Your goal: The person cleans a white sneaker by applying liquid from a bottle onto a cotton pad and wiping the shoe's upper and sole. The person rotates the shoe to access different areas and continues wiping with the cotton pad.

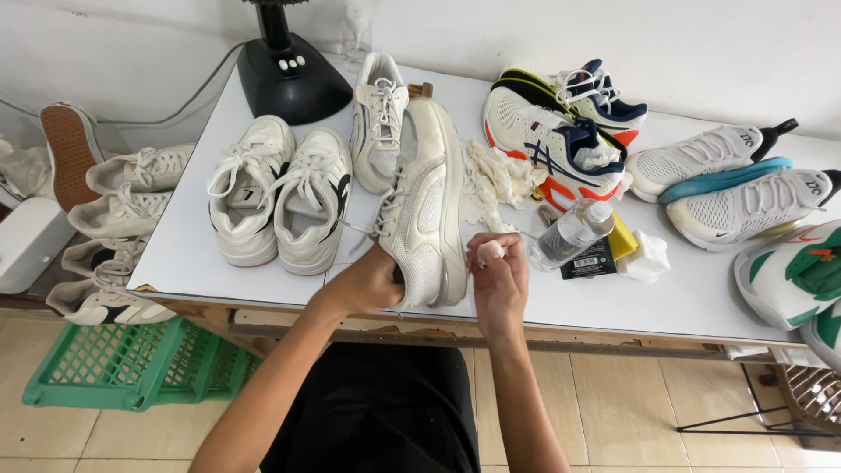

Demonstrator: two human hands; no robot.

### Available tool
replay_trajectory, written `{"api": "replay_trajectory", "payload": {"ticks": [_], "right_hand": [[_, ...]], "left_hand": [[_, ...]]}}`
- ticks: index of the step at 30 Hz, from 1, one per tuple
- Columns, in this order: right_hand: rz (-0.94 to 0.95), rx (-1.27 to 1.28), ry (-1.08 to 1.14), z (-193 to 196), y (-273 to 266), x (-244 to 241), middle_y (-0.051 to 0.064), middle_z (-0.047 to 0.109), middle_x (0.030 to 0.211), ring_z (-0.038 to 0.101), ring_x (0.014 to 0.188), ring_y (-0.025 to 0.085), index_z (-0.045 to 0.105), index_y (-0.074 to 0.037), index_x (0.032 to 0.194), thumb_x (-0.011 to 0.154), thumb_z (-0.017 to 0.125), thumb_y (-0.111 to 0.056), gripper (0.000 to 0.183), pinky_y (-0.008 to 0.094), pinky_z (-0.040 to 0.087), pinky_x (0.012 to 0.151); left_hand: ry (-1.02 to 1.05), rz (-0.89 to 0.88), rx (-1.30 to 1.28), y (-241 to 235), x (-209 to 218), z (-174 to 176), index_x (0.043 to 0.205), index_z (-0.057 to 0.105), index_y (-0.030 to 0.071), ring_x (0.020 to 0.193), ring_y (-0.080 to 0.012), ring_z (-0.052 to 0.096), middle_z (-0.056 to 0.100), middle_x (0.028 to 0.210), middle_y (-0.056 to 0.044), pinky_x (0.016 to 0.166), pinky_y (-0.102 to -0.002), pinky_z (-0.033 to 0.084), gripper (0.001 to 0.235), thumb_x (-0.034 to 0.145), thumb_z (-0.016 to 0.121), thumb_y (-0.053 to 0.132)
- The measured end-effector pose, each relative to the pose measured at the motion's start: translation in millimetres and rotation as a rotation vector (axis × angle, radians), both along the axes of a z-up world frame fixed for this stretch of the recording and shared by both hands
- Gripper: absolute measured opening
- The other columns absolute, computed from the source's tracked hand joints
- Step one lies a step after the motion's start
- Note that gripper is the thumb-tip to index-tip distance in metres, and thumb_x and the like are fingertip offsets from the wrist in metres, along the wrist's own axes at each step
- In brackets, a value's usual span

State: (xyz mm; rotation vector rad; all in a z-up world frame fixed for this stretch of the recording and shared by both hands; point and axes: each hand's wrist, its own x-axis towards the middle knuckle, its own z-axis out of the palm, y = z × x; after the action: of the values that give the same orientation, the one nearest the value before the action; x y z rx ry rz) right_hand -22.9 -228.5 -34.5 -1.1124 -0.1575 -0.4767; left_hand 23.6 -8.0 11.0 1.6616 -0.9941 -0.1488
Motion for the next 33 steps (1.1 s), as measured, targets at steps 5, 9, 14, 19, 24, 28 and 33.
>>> {"api": "replay_trajectory", "payload": {"ticks": [5, 9, 14, 19, 24, 28, 33], "right_hand": [[-0.135, -0.173, -0.23, 40, -34, 14, 0.022, 0.076, 0.109, 0.075, 0.071, 0.019, 0.06, -0.006, 0.097, 0.098, 0.077, -0.004, 0.017, 0.026, 0.059, 0.062], [-0.343, -0.477, -0.464, 83, -53, 33, 0.03, 0.078, 0.104, 0.078, 0.083, 0.026, 0.075, 0.007, 0.09, 0.087, 0.093, 0.012, 0.019, 0.033, 0.065, 0.074], [-0.415, -0.726, -0.55, 152, -50, 38, 0.029, 0.078, 0.112, 0.08, 0.101, 0.034, 0.083, 0.006, 0.11, 0.099, 0.087, 0.005, 0.012, 0.04, 0.071, 0.087], [-0.402, -0.878, -0.57, 177, -50, 35, 0.027, 0.077, 0.108, 0.078, 0.098, 0.032, 0.085, 0.006, 0.111, 0.099, 0.09, 0.006, 0.013, 0.039, 0.071, 0.083], [-0.399, -0.975, -0.574, 189, -50, 30, 0.023, 0.075, 0.104, 0.073, 0.093, 0.029, 0.087, 0.004, 0.113, 0.104, 0.085, 0.008, 0.01, 0.038, 0.069, 0.078], [-0.373, -0.996, -0.521, 187, -46, 32, 0.021, 0.073, 0.103, 0.07, 0.092, 0.027, 0.086, 0.003, 0.115, 0.106, 0.082, 0.007, 0.011, 0.039, 0.069, 0.079], [-0.499, -1.014, -0.574, 172, -51, 35, 0.016, 0.069, 0.1, 0.071, 0.091, 0.027, 0.088, 0.0, 0.114, 0.106, 0.083, 0.006, 0.011, 0.041, 0.071, 0.077]], "left_hand": [[-0.099, -0.018, 0.113, 12, 27, -25, 0.145, 0.07, -0.001, 0.123, -0.0391, 0.071, 0.077, 0.13, -0.023, 0.119, -0.059, 0.046, 0.061, 0.085, 0.081, 0.001], [-0.193, -0.049, 0.215, 30, 1, 49, 0.148, 0.068, -0.002, 0.136, -0.045, 0.066, 0.074, 0.142, -0.027, 0.123, -0.062, 0.04, 0.066, 0.083, 0.08, 0.006], [-0.173, -0.085, 0.31, 20, 0, 14, 0.125, 0.075, -0.008, 0.098, -0.0475, 0.075, 0.079, 0.106, -0.029, 0.101, -0.06, 0.056, 0.046, 0.08, 0.07, 0.001], [-0.142, -0.073, 0.381, 21, -4, 13, 0.106, 0.077, -0.003, 0.079, -0.0415, 0.073, 0.076, 0.088, -0.026, 0.082, -0.054, 0.061, 0.029, 0.079, 0.068, 0.003], [-0.166, -0.064, 0.402, 15, -1, 14, 0.103, 0.078, -0.002, 0.075, -0.04, 0.072, 0.076, 0.084, -0.024, 0.077, -0.049, 0.061, 0.027, 0.079, 0.069, 0.007], [-0.171, -0.061, 0.408, 15, -1, 22, 0.108, 0.078, -0.004, 0.078, -0.0428, 0.073, 0.077, 0.086, -0.025, 0.08, -0.052, 0.061, 0.033, 0.079, 0.068, 0.008], [-0.199, -0.041, 0.402, 9, -1, 7, 0.119, 0.076, -0.006, 0.089, -0.0515, 0.073, 0.077, 0.097, -0.03, 0.088, -0.058, 0.06, 0.045, 0.077, 0.073, 0.007]]}}
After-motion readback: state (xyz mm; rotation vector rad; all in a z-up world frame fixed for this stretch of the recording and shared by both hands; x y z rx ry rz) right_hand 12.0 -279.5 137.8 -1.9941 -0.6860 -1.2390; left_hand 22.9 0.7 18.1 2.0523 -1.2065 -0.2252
